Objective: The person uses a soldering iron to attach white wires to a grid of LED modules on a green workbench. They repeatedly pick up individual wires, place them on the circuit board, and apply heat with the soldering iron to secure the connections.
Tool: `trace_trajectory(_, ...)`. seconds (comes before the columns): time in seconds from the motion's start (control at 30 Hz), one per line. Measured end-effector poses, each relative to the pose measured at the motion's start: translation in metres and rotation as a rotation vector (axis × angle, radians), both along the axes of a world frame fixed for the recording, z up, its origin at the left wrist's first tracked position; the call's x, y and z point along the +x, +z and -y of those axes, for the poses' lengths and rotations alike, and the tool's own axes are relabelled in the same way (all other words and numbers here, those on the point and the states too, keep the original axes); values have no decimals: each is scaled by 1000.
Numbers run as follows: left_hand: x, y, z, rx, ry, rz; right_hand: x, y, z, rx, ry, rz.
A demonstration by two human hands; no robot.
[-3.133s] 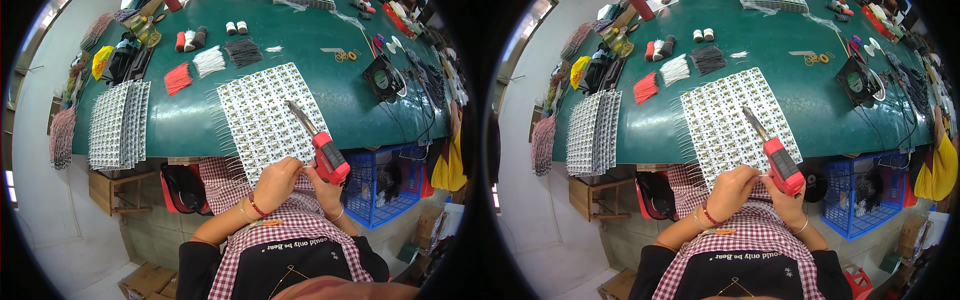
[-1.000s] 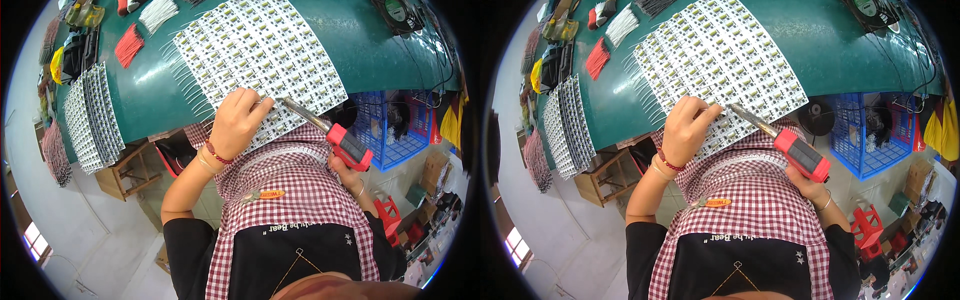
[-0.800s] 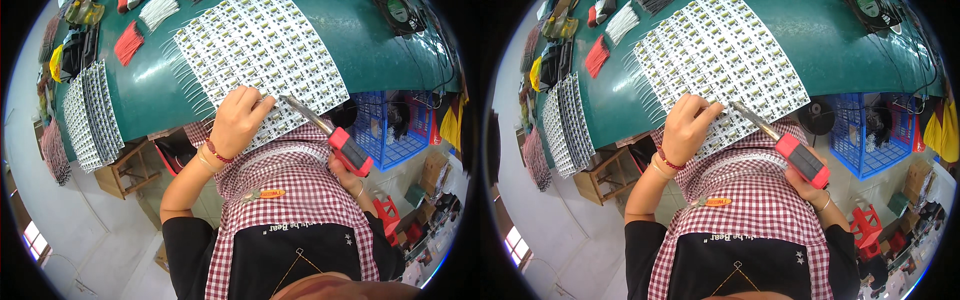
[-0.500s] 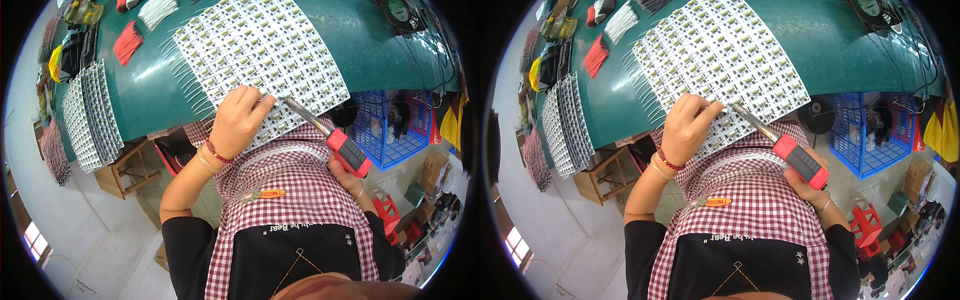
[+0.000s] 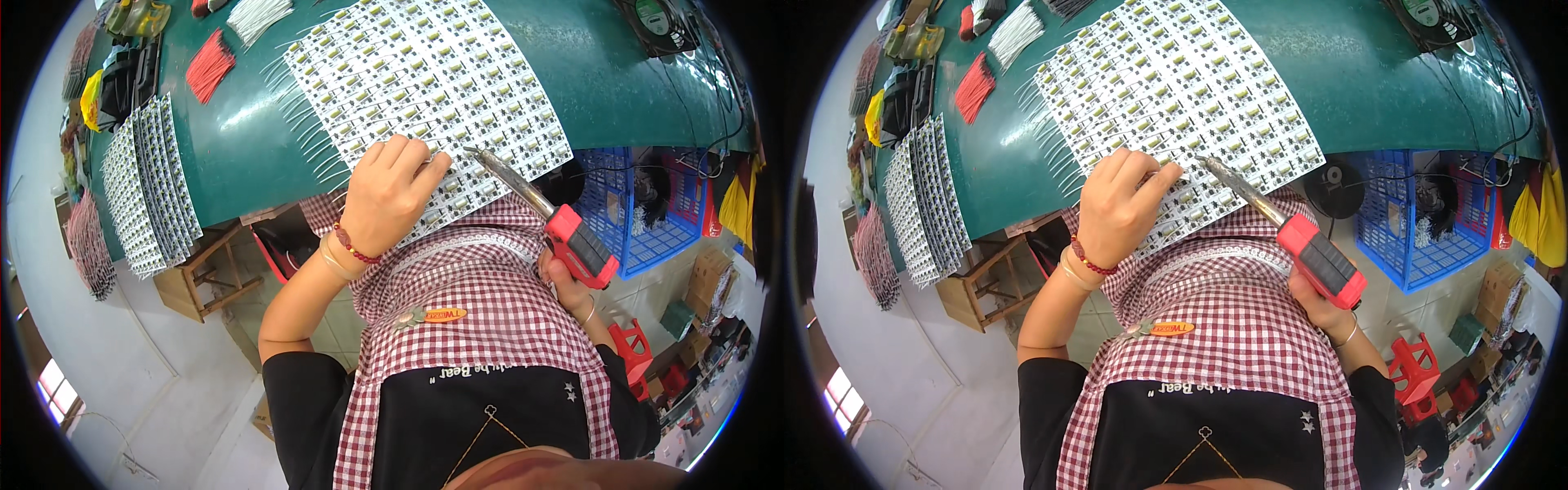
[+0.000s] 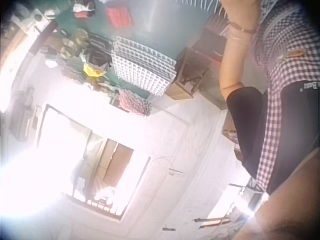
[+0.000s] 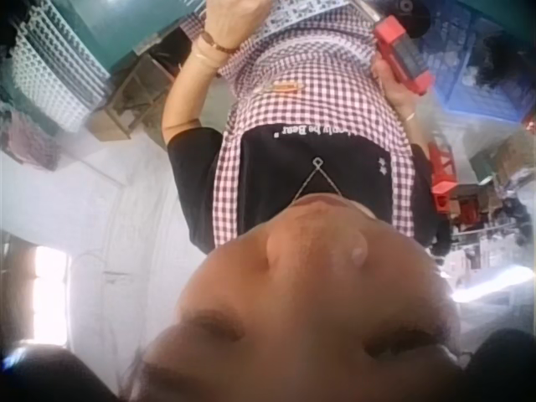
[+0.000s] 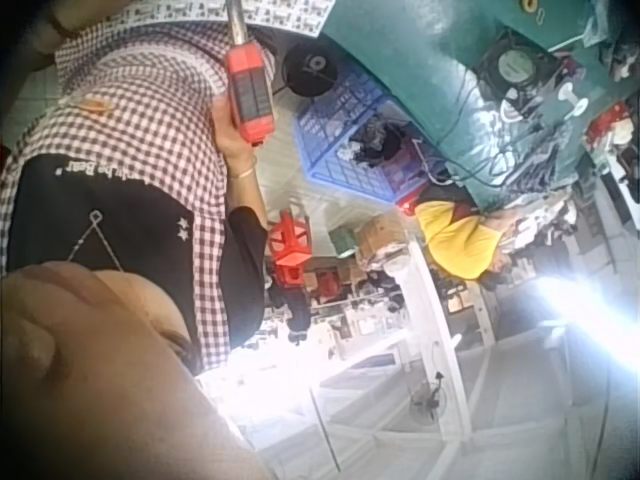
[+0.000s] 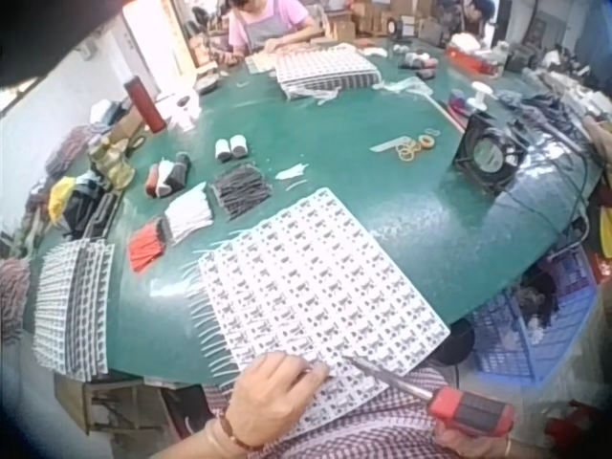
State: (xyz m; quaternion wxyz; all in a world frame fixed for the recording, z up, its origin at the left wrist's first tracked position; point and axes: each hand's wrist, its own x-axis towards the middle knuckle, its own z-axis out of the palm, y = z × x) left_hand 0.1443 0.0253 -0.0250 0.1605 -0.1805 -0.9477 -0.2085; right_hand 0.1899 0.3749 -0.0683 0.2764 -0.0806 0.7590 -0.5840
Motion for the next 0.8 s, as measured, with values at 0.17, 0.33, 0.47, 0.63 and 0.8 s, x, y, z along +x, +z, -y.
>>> trace_trajectory(0.17, 4, 12, 2, -76, 28, -51, 0, 3, 4, -124, -19, 68)
trace_trajectory(0.33, 12, 11, -9, -49, 12, -66, -1, 0, 0, -172, 12, 84)
trace_trajectory(0.47, 15, -3, -12, -41, 0, -10, -2, -3, 0, -121, 10, 43)
trace_trajectory(0.63, 15, -5, -12, -35, -11, 2, 1, -6, -1, -63, -19, 24)
trace_trajectory(0.8, 15, -4, -14, -37, -6, 22, 0, -6, 3, 25, 12, -24)
